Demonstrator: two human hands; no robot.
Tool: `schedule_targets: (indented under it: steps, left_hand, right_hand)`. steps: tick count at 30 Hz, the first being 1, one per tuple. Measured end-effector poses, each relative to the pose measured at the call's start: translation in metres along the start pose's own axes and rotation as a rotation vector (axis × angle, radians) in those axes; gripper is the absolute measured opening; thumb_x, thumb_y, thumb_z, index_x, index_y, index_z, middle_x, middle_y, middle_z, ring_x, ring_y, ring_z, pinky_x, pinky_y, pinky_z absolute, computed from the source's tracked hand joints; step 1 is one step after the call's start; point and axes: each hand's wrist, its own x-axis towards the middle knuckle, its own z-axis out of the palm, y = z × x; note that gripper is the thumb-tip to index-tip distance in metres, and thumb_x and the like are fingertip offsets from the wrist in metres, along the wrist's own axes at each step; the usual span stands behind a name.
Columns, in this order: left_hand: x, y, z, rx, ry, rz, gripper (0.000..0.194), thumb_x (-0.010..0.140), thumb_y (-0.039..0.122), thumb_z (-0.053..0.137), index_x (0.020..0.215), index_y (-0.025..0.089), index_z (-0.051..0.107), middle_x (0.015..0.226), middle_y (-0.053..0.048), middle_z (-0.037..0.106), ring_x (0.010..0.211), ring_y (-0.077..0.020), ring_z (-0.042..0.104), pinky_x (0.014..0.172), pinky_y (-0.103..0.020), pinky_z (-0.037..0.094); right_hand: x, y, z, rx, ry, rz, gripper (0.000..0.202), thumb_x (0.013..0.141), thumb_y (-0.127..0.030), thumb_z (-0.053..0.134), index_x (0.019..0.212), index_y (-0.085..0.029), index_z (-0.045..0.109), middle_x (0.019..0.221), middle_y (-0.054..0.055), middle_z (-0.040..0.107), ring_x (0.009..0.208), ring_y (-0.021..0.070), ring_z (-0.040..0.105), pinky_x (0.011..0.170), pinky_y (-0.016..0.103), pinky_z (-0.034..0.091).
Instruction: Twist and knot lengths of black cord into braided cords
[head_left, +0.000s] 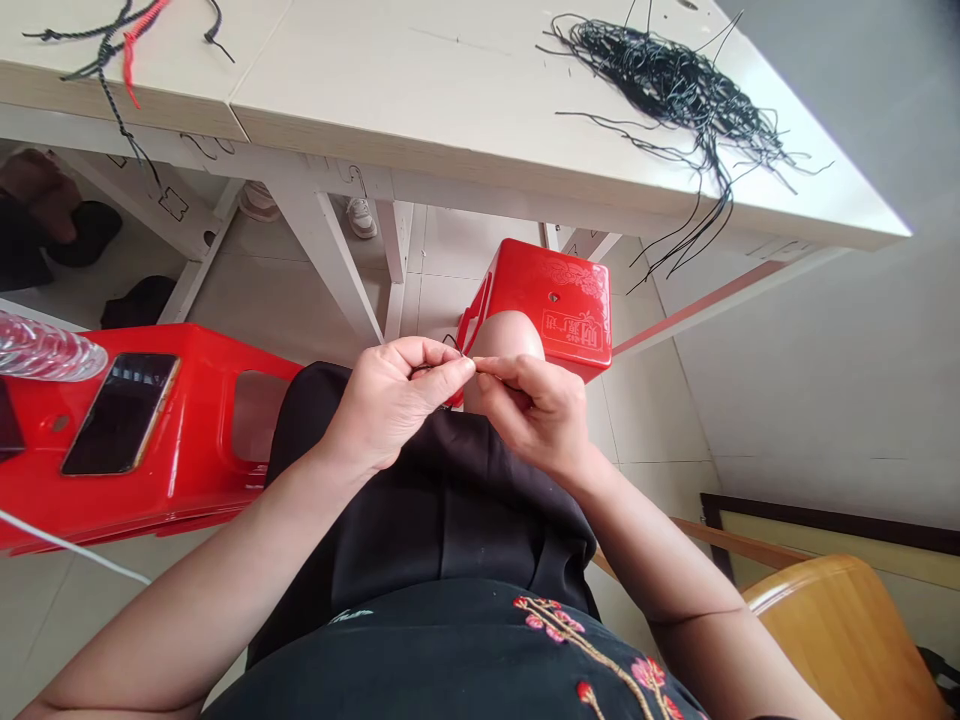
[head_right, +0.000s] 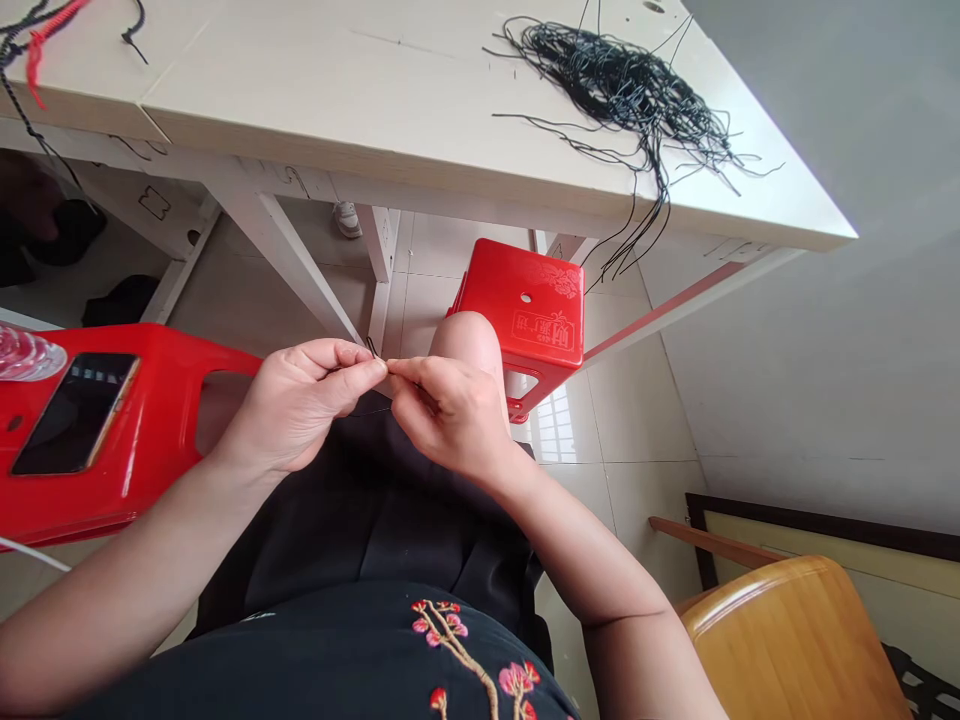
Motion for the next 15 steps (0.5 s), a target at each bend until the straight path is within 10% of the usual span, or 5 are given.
schedule_targets:
  steps: [9,15]
  left_hand:
    - [-0.010,0.007,0.012,0.476,0.087,0.374,0.007,0.067,0.016,0.069,0.061,0.017,0.066,0.062,0.002,0.059,0.052,-0.0061,0.046,0.049,-0.019,0.038]
    - [-0.010,-0.001,0.013,0.184,-0.001,0.214,0.010,0.066,0.025,0.076,0.069,0.016,0.072,0.058,0.003,0.063,0.048,-0.0064,0.049,0.046,-0.019,0.038]
  right_hand:
    - [0.012,-0.003,-0.001,0.266,-0.074,0.398,0.021,0.083,-0.027,0.060,0.065,-0.018,0.057,0.061,-0.002,0.057,0.054,0.0082,0.048,0.049,0.023,0.040]
    - [0.009,-0.008,0.008,0.190,0.140,0.349,0.023,0.084,-0.022,0.059,0.064,-0.021,0.050,0.057,-0.003,0.049,0.052,0.0090,0.042,0.047,0.025,0.036]
